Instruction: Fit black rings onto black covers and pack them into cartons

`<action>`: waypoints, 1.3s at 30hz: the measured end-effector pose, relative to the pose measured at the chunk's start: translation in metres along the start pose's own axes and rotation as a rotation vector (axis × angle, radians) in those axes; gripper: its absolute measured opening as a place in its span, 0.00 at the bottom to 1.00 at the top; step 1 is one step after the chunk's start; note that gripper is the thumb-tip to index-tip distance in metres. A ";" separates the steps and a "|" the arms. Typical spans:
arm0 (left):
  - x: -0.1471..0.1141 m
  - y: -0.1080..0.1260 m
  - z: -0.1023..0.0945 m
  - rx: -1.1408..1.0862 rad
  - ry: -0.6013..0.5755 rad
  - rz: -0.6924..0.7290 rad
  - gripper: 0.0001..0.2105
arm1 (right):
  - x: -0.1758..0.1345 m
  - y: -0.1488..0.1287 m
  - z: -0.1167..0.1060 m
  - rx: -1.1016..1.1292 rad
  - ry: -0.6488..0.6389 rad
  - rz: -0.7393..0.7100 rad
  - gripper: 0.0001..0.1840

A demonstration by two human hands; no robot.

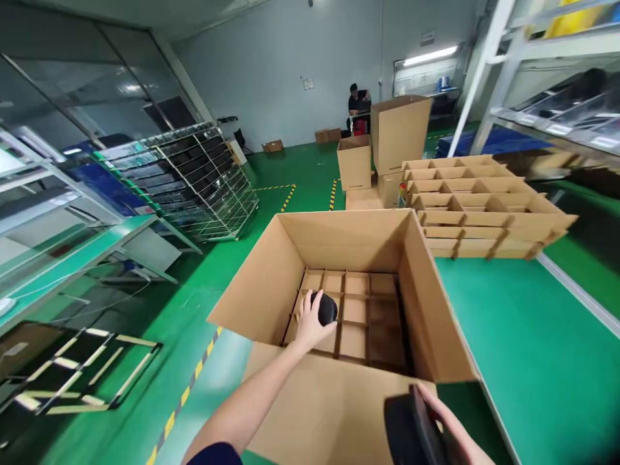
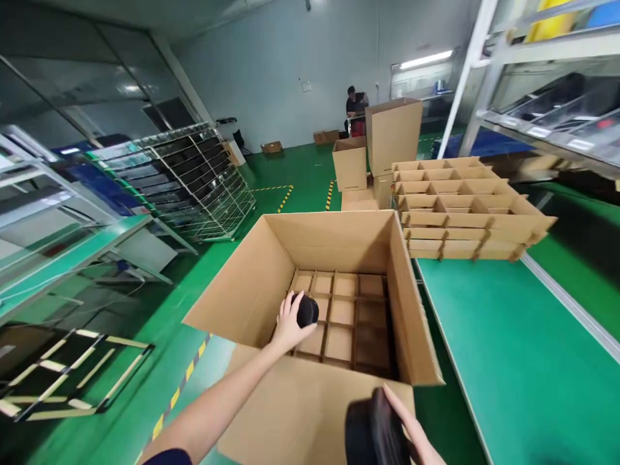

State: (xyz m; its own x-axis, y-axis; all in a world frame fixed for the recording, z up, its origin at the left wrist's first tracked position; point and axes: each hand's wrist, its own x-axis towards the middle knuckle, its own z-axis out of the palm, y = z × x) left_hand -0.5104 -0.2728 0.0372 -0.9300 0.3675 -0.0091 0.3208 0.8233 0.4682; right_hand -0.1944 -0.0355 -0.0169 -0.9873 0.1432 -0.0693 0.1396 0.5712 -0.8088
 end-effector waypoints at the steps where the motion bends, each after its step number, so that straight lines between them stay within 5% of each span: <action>1: 0.032 -0.020 -0.001 0.025 -0.009 -0.062 0.46 | 0.046 -0.020 0.013 0.033 0.010 0.016 0.61; 4: 0.116 -0.074 0.008 0.070 -0.091 -0.148 0.47 | 0.195 -0.061 0.055 -0.046 0.121 0.149 0.58; 8: 0.196 -0.127 0.038 0.091 -0.188 -0.138 0.49 | 0.366 -0.059 0.113 -0.253 0.083 0.292 0.59; 11: 0.237 -0.156 0.064 0.090 -0.222 -0.114 0.50 | 0.453 -0.037 0.147 -0.373 0.040 0.349 0.62; 14: 0.265 -0.179 0.089 0.092 -0.274 -0.121 0.51 | 0.507 -0.012 0.175 -0.456 0.006 0.404 0.63; 18: 0.286 -0.200 0.124 0.118 -0.327 -0.092 0.51 | 0.537 0.027 0.211 -0.547 -0.006 0.412 0.64; 22: 0.289 -0.215 0.158 0.168 -0.333 -0.006 0.40 | 0.538 0.064 0.242 -0.662 0.032 0.256 0.48; 29: 0.271 -0.230 0.189 0.295 -0.157 0.125 0.29 | 0.512 0.091 0.252 -0.795 0.088 0.204 0.36; 34: 0.275 -0.227 0.195 0.358 -0.209 0.134 0.27 | 0.518 0.086 0.243 -0.745 0.017 0.224 0.36; 39: 0.288 -0.200 0.176 0.411 -0.214 -0.119 0.26 | 0.534 0.028 0.211 -0.521 -0.063 0.352 0.36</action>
State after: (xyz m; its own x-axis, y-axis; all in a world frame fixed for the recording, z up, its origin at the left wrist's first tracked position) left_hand -0.8109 -0.2552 -0.2143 -0.9205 0.3053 -0.2438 0.2987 0.9522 0.0649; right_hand -0.7343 -0.1141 -0.1998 -0.8756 0.3556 -0.3268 0.4603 0.8194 -0.3416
